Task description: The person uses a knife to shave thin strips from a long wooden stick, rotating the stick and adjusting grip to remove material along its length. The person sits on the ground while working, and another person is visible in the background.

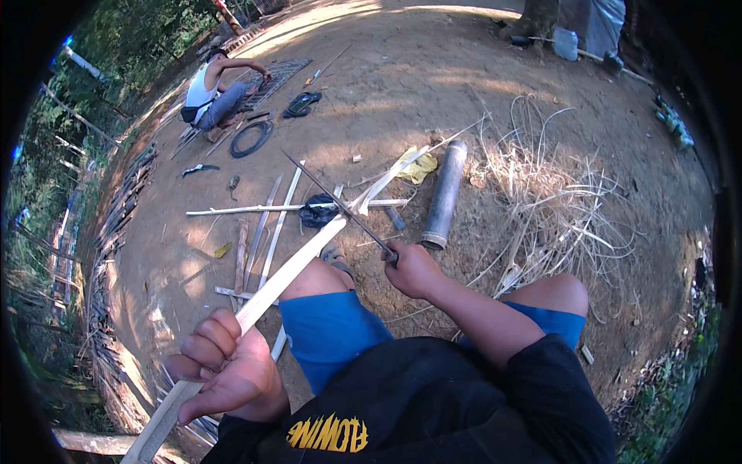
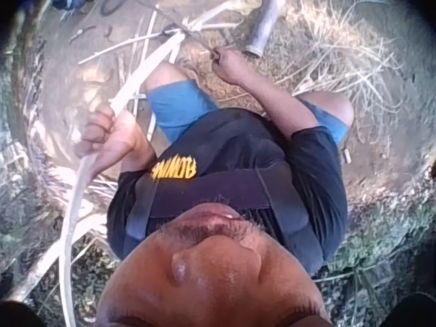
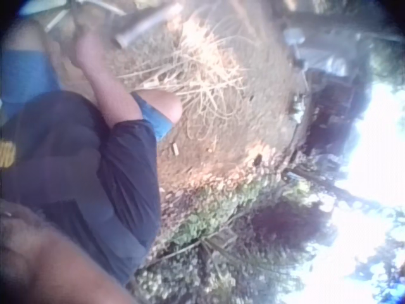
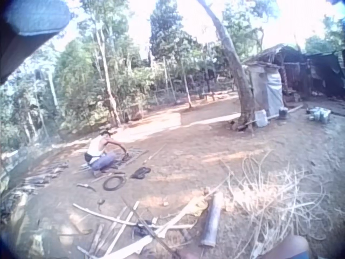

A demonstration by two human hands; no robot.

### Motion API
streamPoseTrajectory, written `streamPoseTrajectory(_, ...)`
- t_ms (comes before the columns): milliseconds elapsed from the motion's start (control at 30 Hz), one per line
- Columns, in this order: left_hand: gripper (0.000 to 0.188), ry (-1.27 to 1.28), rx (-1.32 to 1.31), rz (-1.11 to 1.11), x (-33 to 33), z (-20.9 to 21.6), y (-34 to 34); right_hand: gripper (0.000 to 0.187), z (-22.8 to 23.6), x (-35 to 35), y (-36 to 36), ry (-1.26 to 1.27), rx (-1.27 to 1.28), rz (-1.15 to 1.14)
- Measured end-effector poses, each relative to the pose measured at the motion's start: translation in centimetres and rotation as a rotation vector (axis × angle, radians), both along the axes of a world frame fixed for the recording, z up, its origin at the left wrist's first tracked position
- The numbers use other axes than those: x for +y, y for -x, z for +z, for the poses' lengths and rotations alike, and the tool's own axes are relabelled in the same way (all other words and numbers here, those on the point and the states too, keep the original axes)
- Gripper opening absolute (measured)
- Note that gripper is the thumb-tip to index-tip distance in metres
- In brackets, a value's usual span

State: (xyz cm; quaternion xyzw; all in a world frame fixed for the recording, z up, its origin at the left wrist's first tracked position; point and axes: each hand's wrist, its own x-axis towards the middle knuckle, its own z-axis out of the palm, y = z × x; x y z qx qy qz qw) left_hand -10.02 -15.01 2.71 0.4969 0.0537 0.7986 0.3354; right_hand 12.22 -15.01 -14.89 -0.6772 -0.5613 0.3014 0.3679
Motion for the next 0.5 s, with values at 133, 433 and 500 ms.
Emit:
streamPoseTrajectory(133, 0.060, -0.007, -0.029, -0.029, -0.1, 0.1, 0.2, 0.025, 4.4, -2.4, 3.0, -0.095, -0.048, 0.134)
streamPoseTrajectory(433, 0.060, 0.001, -0.048, -0.021, 0.1, 0.3, -0.5, 0.024, -2.2, 1.3, -0.4, 0.007, -0.048, -0.104)
streamPoseTrajectory(500, 0.060, 0.001, -0.057, -0.034, 0.4, 0.3, 0.3, 0.022, 0.0, -0.4, 2.5, 0.001, 0.012, -0.078)
